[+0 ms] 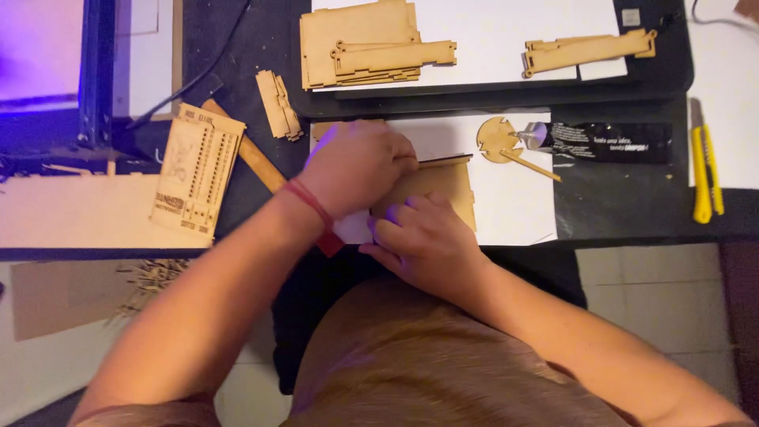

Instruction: The person assembles a wooden model by applying glue to small laser-cut pieces using a wooden stick. They carefully align and press the glued components together to form a larger structure.

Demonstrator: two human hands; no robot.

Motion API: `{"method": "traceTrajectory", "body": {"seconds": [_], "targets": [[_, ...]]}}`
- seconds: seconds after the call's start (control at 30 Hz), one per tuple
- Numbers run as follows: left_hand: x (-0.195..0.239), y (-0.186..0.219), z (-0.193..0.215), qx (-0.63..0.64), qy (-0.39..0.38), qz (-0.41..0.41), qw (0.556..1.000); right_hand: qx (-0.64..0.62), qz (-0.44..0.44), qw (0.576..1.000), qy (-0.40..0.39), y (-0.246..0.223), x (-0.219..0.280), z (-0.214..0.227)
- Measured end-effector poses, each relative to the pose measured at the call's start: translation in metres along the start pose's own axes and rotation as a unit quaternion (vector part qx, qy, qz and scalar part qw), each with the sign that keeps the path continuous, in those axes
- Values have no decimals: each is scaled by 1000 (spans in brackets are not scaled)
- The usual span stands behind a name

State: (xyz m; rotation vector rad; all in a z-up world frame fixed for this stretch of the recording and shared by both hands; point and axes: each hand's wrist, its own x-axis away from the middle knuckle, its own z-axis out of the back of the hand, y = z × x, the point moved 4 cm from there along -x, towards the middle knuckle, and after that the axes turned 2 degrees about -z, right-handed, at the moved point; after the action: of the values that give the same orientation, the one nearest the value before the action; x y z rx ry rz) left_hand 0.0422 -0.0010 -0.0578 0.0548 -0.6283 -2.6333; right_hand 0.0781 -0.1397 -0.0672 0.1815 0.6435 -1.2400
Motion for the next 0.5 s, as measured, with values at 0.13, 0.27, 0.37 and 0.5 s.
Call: {"method": "traceTrajectory", "body": {"seconds": [0.13, 0.27, 0.37, 0.5], "targets": [[10, 2, -11, -54, 17, 6, 998, -11, -17, 1000, 13, 1, 4, 2], [14, -2, -10, -55, 65, 33, 996, -7, -18, 999, 44, 2, 3, 3], [19, 1, -2, -21, 53, 58, 997, 16, -18, 998, 55, 4, 5, 0], [20, 8, 10, 4, 2, 57, 998, 31, -25, 998, 46, 6, 11, -2]]}}
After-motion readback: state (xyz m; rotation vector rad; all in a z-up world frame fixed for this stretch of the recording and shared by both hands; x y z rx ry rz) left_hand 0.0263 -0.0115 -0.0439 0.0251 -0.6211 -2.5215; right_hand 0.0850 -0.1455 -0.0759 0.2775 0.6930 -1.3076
